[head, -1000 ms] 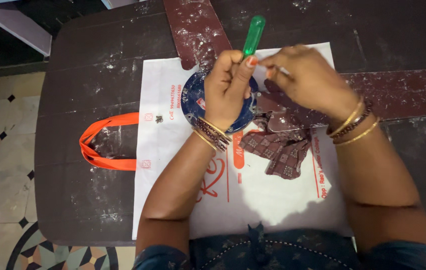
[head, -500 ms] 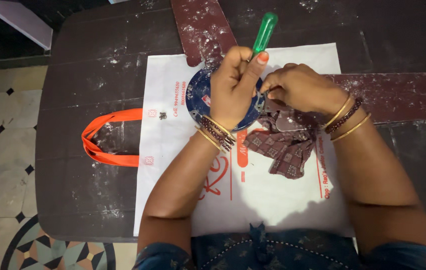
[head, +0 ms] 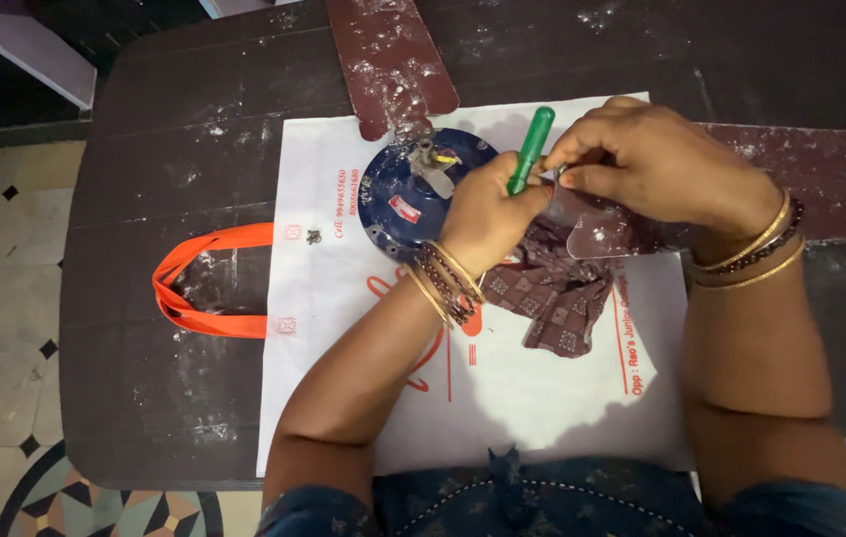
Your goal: The person uses a screwdriver to loosen and remove screws from the central hub of a ceiling fan. They remove several screws and place them on the table while the fan remains on the surface.
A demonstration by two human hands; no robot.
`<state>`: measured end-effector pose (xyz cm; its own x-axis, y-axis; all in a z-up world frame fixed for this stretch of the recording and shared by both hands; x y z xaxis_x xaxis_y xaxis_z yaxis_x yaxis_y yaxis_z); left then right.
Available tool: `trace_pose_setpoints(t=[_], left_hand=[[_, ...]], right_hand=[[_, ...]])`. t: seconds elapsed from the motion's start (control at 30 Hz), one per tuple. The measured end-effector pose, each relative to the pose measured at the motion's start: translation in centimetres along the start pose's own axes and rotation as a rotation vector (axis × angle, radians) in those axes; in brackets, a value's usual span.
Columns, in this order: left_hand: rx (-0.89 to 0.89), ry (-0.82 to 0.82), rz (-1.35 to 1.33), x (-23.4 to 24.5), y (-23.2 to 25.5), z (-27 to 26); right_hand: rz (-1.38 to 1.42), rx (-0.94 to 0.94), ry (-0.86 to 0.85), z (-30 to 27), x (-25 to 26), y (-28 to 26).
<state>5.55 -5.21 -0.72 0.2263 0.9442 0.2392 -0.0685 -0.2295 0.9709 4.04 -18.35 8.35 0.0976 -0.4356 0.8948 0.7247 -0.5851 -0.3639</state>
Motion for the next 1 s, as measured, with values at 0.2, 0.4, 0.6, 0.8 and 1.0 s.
trace_pose_setpoints(t=[0.2, 0.4, 0.6, 0.8, 1.0], left_hand=[[0.317, -0.29, -0.556, -2.5, -3.0, 0.4], [0.203, -0.141, -0.501, -3.0, -3.2, 0.5], [0.261, -0.186, -0.603, -3.3, -4.1, 0.7], [0.253, -0.105, -0.503, -2.7, -4.6, 1.0], [-0.151, 0.346, 0.302, -0.1, -2.2, 0.3]], right_hand=[[-0.003, -0.065, 0.021, -0.1, 0.6, 0.4], [0.044, -0.025, -0.004, 0.1, 0.3, 0.0], [0.094, -0.102, -0.044, -0.3, 0.7, -0.1], [0.063, -0.163, -0.025, 0.1, 0.1, -0.3], [-0.154, -0.116, 0.104, -2.9, 0.8, 1.8]])
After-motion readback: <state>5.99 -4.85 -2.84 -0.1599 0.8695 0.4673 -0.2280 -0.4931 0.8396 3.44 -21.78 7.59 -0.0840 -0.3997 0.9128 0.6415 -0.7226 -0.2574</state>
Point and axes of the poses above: each hand's wrist, its own z-axis towards the middle knuckle, its own x-axis out of the back of the hand, y = z × x, the point moved 8 cm from there along z, towards the middle knuckle, and after that the axes turned 12 degrees about x, right-handed, at the moved point
